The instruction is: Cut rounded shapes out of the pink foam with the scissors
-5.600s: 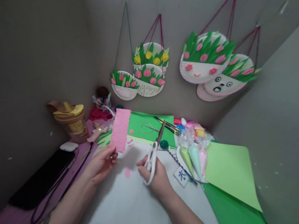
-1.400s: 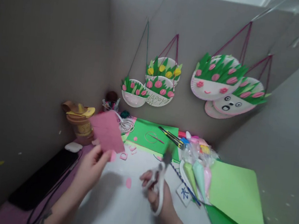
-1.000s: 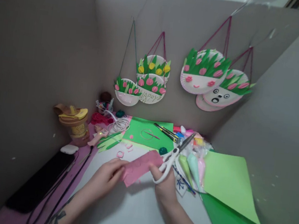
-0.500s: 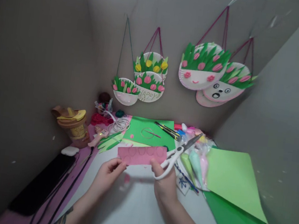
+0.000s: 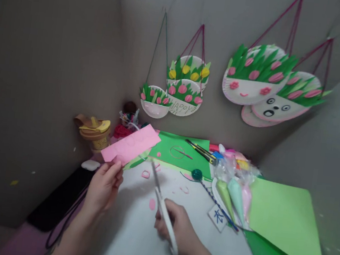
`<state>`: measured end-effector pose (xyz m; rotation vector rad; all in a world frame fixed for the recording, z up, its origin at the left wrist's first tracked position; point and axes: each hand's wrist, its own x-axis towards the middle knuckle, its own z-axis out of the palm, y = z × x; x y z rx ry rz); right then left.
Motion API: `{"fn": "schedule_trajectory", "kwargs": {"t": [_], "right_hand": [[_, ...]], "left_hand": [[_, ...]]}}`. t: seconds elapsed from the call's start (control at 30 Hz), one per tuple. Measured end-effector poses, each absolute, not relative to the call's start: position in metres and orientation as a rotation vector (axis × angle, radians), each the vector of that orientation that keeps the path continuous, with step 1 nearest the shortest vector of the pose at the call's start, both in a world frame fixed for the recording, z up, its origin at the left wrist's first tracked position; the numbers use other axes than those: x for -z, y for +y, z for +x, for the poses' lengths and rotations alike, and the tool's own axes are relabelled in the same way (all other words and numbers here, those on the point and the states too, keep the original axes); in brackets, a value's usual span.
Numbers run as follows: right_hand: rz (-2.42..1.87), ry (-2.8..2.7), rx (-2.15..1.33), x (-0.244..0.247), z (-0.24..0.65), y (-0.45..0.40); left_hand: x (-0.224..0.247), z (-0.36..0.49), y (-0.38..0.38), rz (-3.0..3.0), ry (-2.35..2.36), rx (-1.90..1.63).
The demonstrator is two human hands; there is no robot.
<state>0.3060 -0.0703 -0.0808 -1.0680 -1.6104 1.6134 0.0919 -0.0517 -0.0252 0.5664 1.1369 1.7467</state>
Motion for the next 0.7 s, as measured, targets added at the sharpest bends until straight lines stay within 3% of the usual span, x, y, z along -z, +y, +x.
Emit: {"fn": "schedule_trajectory", "kwargs": {"t": [0.7], "right_hand": [[-1.137,-1.788,-1.741,0.065,0.294,-0.072]], "left_hand": [[0.024,0.110,-0.064,0.797,1.184,-1.623]]}}
